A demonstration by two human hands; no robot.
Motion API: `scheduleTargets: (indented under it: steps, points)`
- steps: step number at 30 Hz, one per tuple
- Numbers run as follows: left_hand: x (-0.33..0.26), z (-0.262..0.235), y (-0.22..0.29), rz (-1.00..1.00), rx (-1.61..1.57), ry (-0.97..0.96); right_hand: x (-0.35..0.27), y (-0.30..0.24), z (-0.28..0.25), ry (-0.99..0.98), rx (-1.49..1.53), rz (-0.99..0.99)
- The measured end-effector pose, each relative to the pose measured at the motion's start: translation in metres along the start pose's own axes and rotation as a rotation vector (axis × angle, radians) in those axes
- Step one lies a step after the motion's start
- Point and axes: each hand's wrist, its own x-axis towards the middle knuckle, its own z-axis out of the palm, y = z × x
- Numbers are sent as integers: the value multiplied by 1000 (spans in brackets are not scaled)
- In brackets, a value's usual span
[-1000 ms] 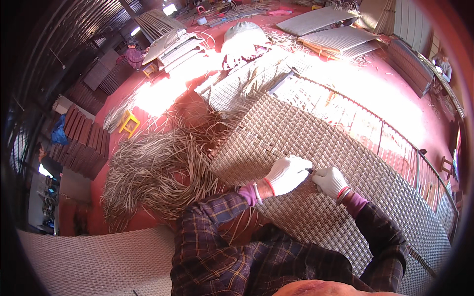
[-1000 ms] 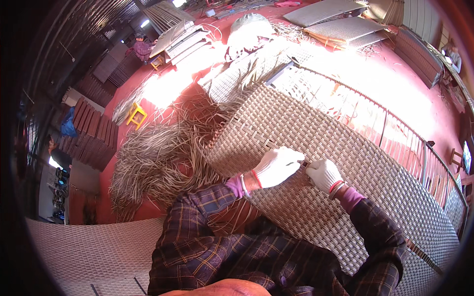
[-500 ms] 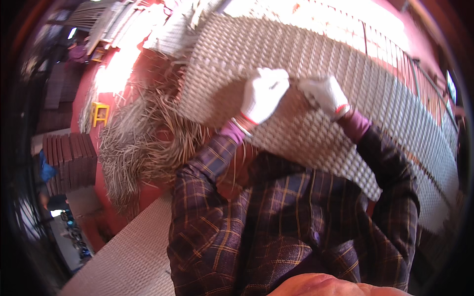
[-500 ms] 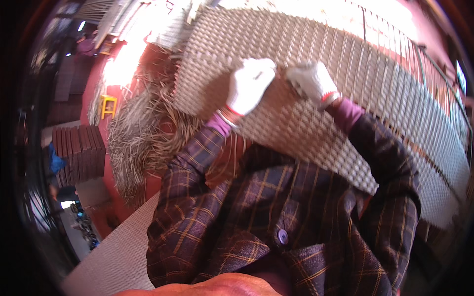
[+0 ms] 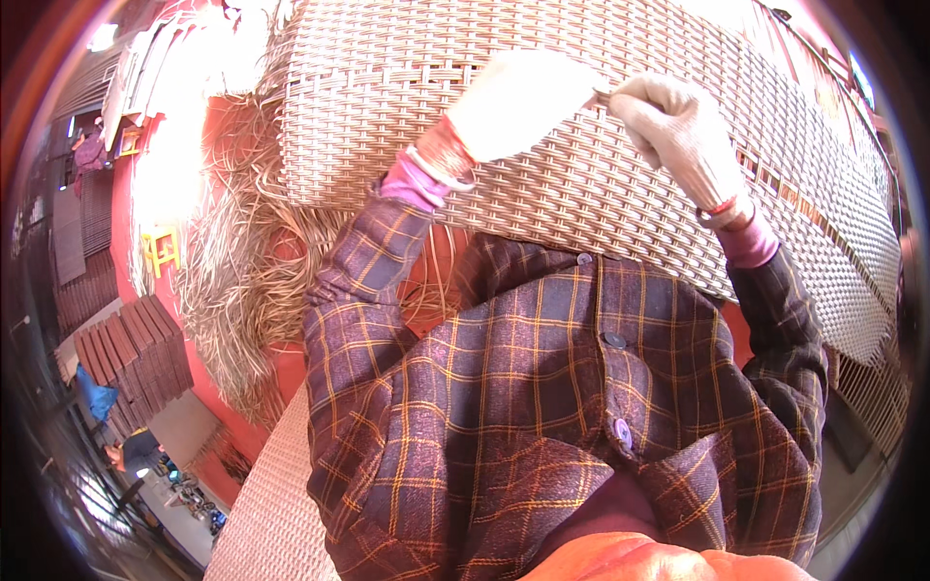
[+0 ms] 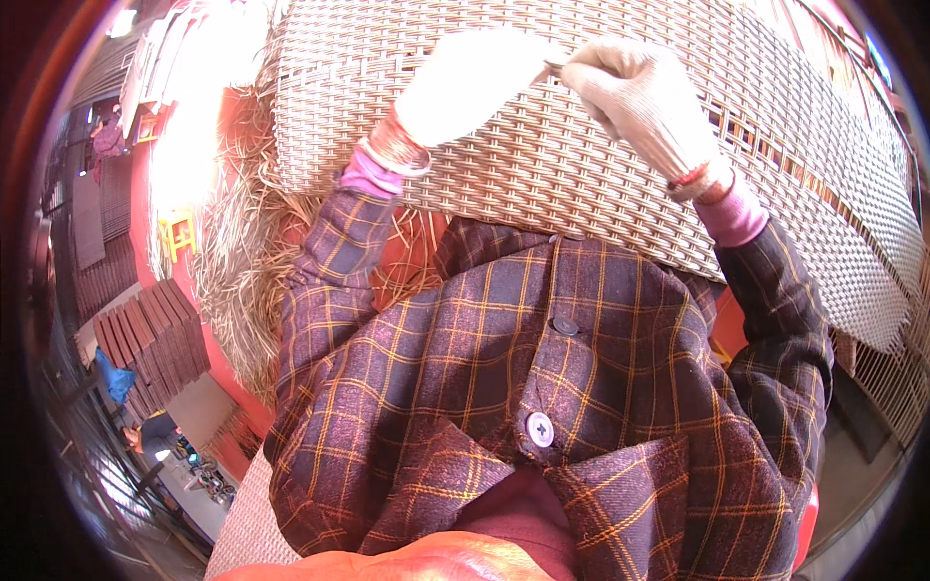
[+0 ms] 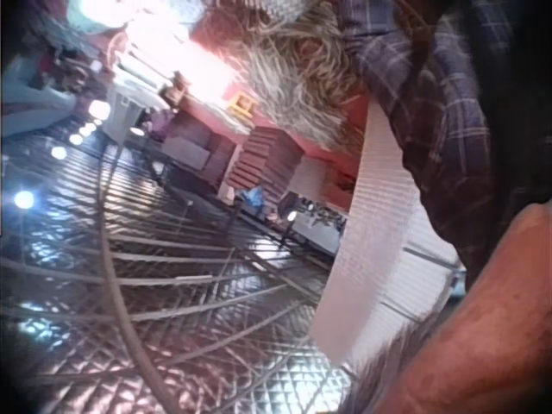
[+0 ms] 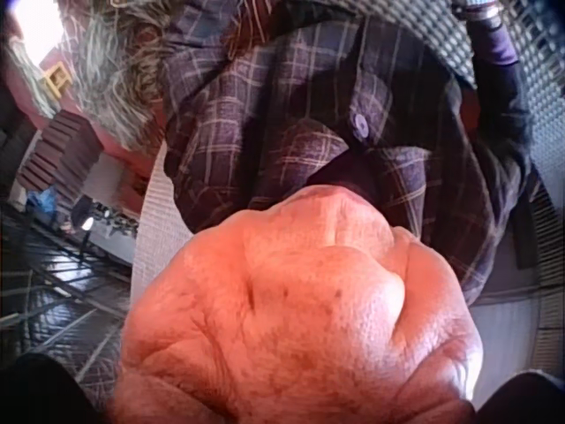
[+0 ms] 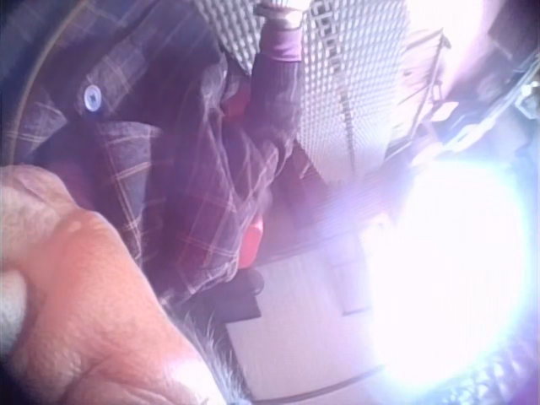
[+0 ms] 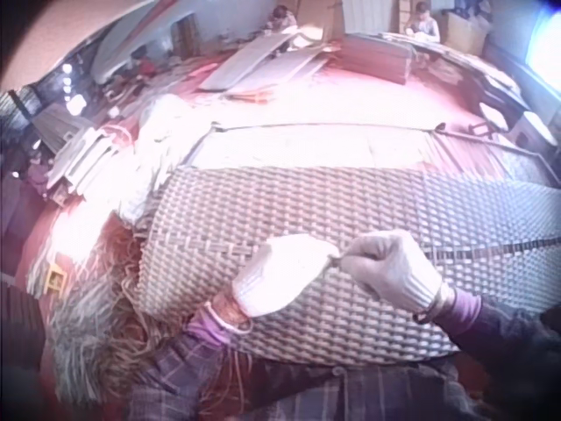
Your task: The person weaves a large basket by hand, repeatedly threading flexible strips through the existing weave and tightening them. The hands work continuously on the basket's edge, pulling and adjusting the strips to maintain tension and pattern.
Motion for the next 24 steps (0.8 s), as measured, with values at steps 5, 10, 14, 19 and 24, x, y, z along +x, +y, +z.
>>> scheduleTargets:
  steps: [5, 10, 14, 19, 24]
  points:
    - [-21, -29, -10, 23, 321, 1, 12, 12, 18, 3, 203, 151]
    - [-28, 8, 11, -275, 555, -113, 32, 40, 41, -142, 215, 202]
    - [-19, 36, 13, -324, 474, -150, 41, 54, 43, -212, 180, 169]
    - [7, 41, -21, -359, 347, -439, 46, 66, 39, -263, 190, 137]
    - [14, 33, -65, -583, -50, -666, 61, 57, 39, -348, 139, 187]
